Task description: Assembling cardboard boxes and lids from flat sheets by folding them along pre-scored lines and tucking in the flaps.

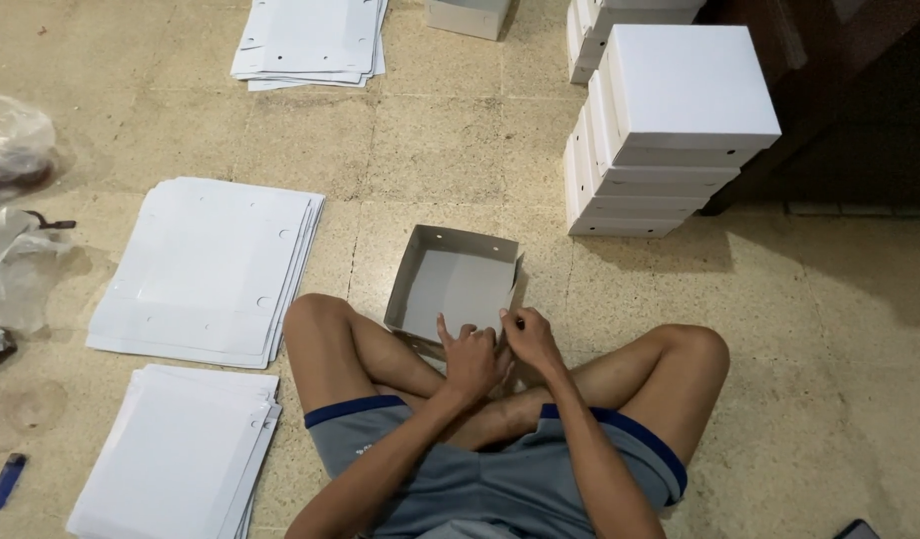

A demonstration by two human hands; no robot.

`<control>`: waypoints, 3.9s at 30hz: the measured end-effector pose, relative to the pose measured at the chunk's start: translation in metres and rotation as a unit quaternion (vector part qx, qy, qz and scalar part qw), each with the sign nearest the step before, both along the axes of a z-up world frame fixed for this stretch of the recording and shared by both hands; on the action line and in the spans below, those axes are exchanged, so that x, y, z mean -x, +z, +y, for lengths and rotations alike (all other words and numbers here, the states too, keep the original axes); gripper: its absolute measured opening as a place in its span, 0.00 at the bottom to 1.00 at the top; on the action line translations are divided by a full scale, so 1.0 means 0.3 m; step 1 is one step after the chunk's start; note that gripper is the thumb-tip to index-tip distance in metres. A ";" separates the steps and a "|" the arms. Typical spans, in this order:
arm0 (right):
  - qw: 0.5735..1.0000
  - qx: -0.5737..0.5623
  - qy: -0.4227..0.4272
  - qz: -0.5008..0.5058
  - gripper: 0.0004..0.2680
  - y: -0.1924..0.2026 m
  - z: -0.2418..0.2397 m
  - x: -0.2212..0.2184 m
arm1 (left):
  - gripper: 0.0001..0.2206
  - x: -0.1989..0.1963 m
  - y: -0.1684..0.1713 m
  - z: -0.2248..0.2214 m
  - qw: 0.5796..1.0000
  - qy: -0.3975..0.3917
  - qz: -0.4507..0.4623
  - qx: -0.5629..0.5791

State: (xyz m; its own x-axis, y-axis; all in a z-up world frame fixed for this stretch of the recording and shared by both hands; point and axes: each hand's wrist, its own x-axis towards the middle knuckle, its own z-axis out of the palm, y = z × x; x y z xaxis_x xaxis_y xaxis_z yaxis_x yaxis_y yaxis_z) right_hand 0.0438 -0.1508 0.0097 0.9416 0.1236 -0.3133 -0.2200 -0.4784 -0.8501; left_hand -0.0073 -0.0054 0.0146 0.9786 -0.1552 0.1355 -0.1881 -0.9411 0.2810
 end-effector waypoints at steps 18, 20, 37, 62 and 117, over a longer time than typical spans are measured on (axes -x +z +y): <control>0.970 -0.105 -0.203 0.079 0.19 0.335 -0.001 -0.116 | 0.20 -0.479 0.003 -0.052 0.904 0.069 0.188 0.378; 0.973 -0.103 -0.193 0.067 0.19 0.265 -0.009 -0.155 | 0.17 -0.438 0.097 -0.053 0.903 0.069 0.183 0.383; 0.985 -0.083 -0.149 -0.033 0.11 0.058 -0.019 -0.208 | 0.12 -0.431 0.031 -0.010 0.854 0.118 0.216 0.459; 0.983 -0.135 -0.110 -0.059 0.11 0.032 -0.003 -0.209 | 0.12 -0.364 0.166 0.013 0.865 0.082 0.173 0.464; 0.964 -0.135 -0.228 0.032 0.22 0.123 0.029 -0.155 | 0.24 -0.413 0.109 -0.065 0.918 0.153 0.136 0.341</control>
State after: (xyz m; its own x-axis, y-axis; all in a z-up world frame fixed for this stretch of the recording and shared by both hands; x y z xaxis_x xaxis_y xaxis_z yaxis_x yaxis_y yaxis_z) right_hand 0.0903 -0.1421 0.0467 0.8977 -0.2125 -0.3860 -0.4101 -0.0824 -0.9083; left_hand 0.1166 -0.0250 0.0474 0.9741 0.1627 -0.1572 0.2204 -0.5262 0.8213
